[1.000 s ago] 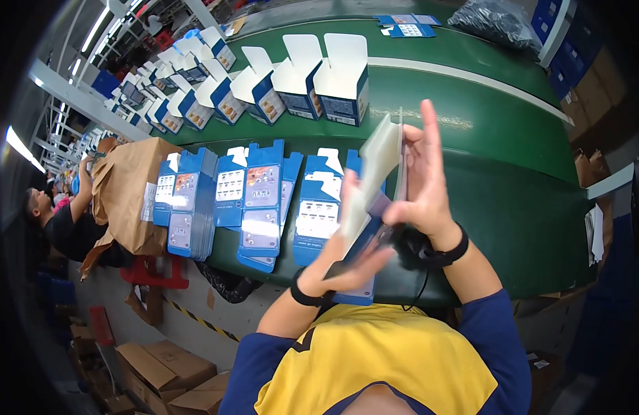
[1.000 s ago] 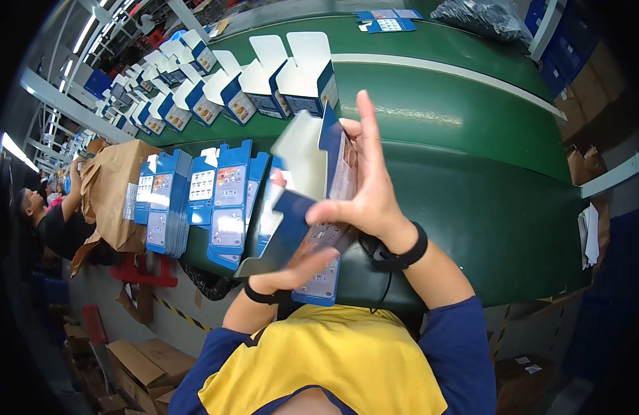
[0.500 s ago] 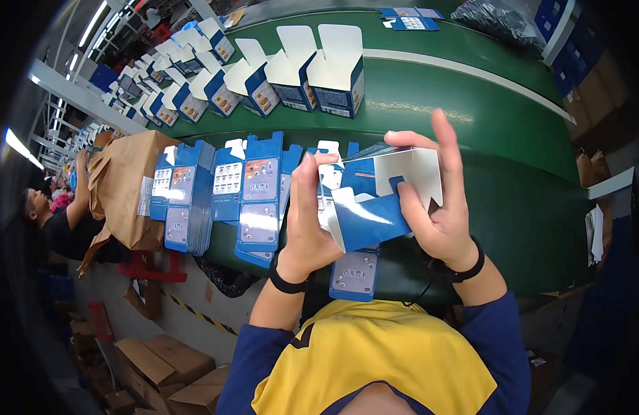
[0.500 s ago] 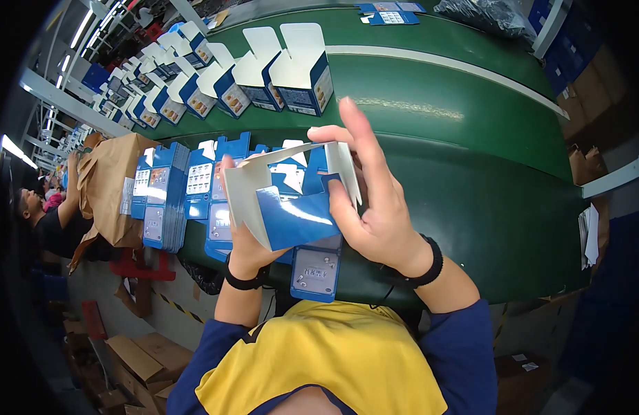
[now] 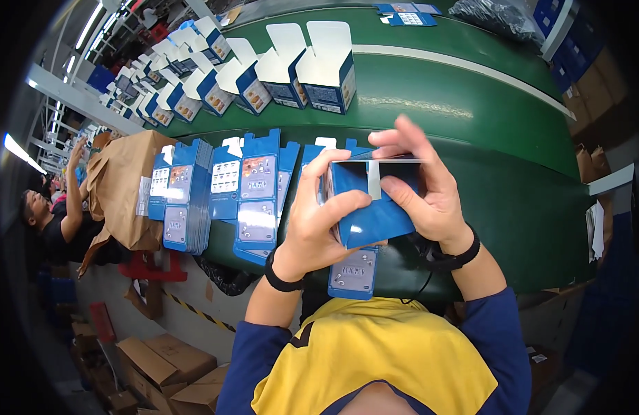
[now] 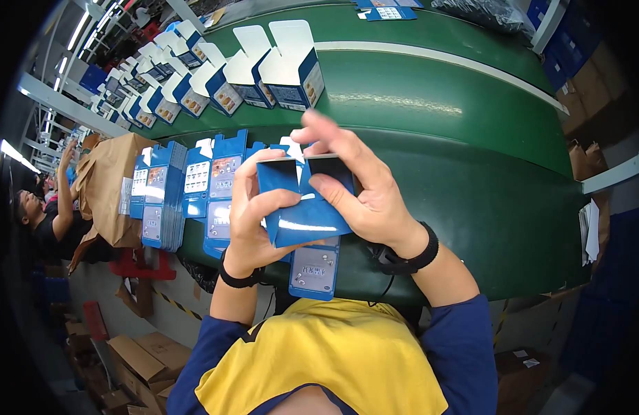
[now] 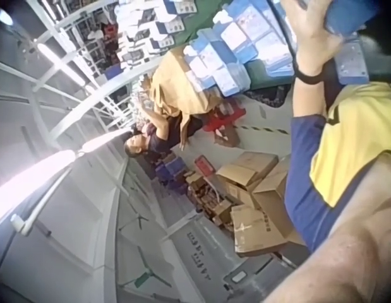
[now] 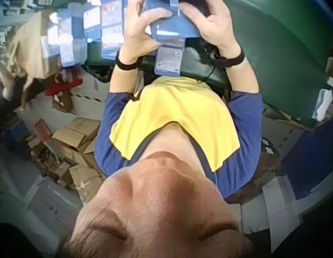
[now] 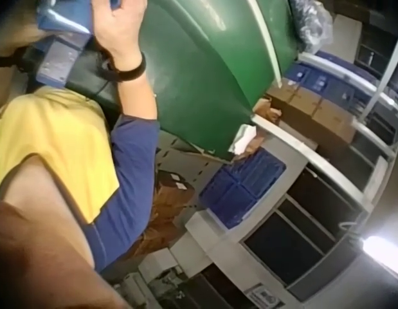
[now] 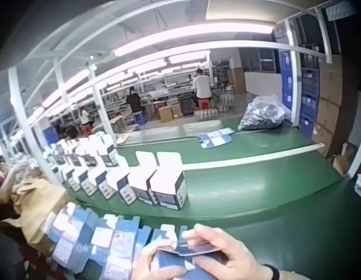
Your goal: The person picks up flat blue and white cardboard boxes one at a time, shapes them into rectangular cubes, and folds the bottom flaps by hand. Each assembled box is then placed into a row on the green conveyor belt.
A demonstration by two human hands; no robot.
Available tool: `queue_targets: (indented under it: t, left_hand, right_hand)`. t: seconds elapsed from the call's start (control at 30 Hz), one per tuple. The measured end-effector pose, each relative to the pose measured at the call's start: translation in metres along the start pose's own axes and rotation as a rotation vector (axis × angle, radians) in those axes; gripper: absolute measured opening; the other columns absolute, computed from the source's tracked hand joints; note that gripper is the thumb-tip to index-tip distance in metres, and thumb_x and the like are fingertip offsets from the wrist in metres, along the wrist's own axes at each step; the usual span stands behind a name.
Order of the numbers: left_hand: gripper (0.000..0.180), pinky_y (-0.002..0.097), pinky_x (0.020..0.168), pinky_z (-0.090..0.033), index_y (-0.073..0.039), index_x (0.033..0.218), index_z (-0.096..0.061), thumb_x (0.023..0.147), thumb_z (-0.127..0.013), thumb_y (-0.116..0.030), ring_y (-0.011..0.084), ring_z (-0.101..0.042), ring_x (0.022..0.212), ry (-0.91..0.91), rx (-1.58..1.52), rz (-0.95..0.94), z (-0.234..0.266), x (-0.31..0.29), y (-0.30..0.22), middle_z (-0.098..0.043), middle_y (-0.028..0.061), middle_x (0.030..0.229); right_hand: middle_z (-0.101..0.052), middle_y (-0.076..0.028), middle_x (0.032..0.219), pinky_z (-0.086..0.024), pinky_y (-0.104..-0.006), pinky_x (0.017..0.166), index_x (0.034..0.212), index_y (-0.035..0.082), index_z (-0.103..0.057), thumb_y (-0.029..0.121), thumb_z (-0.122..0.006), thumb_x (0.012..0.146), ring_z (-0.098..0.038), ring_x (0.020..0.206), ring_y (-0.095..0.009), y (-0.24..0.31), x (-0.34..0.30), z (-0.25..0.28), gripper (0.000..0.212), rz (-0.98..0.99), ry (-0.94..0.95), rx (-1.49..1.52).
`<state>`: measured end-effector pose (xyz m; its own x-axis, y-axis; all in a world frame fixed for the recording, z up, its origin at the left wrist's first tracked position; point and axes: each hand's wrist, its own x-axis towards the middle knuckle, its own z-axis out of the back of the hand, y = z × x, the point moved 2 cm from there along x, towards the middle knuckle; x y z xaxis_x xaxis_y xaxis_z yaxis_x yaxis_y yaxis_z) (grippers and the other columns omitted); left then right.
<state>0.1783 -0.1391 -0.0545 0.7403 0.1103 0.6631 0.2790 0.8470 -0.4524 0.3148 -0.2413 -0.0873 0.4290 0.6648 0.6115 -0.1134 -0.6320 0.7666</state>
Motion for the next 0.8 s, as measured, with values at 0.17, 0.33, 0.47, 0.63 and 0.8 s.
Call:
queue_targets:
  t: [0.17, 0.33, 0.47, 0.63, 0.8]
  left_hand:
    - [0.069, 0.0509, 0.096, -0.038, -0.018, 0.116, -0.051, 0.056, -0.084, -0.012, 0.0387, -0.048, 0.113, -0.171, -0.272, 0.025, -0.007, 0.0, 0.003, -0.044, 0.0224, 0.125]
    - [0.077, 0.0594, 0.1, -0.031, -0.019, 0.122, -0.045, 0.056, -0.083, -0.011, 0.0387, -0.049, 0.112, -0.031, -0.026, -0.178, 0.01, 0.002, 0.006, -0.045, 0.0202, 0.124]
    - [0.079, 0.0635, 0.102, -0.026, -0.02, 0.124, -0.044, 0.056, -0.083, -0.011, 0.0375, -0.05, 0.111, 0.054, -0.007, -0.111, 0.01, 0.005, -0.002, -0.046, 0.0193, 0.122]
    - [0.082, 0.0632, 0.102, -0.025, -0.021, 0.127, -0.043, 0.056, -0.084, -0.013, 0.0374, -0.05, 0.111, 0.084, 0.005, -0.053, 0.009, 0.006, -0.005, -0.047, 0.0191, 0.121]
    - [0.087, 0.0602, 0.104, -0.025, -0.017, 0.129, -0.041, 0.054, -0.086, -0.017, 0.0379, -0.05, 0.112, 0.085, -0.044, -0.048, 0.006, 0.006, -0.001, -0.048, 0.0194, 0.121]
  right_hand:
    - [-0.044, -0.02, 0.136, -0.035, -0.0372, 0.102, 0.133, 0.008, -0.049, 0.02, -0.069, 0.082, -0.047, 0.121, -0.028, 0.015, 0.012, 0.009, 0.056, 0.394, 0.356, -0.268]
    - [-0.051, -0.018, 0.13, -0.042, -0.0362, 0.096, 0.12, 0.005, -0.06, 0.015, -0.074, 0.075, -0.052, 0.118, -0.028, 0.017, 0.01, -0.002, 0.048, 0.113, 0.097, -0.349]
    - [-0.059, -0.015, 0.121, -0.046, -0.0355, 0.093, 0.115, 0.004, -0.062, 0.016, -0.078, 0.07, -0.057, 0.112, -0.027, 0.014, 0.008, 0.0, 0.05, 0.027, 0.125, -0.439]
    - [-0.065, -0.012, 0.111, -0.049, -0.0348, 0.088, 0.113, 0.004, -0.063, 0.02, -0.078, 0.069, -0.062, 0.101, -0.027, 0.009, 0.007, -0.003, 0.049, 0.087, 0.077, -0.559]
    - [-0.066, -0.012, 0.107, -0.05, -0.0348, 0.086, 0.112, 0.004, -0.064, 0.018, -0.076, 0.071, -0.064, 0.097, -0.028, 0.01, 0.008, 0.0, 0.045, 0.119, 0.069, -0.587]
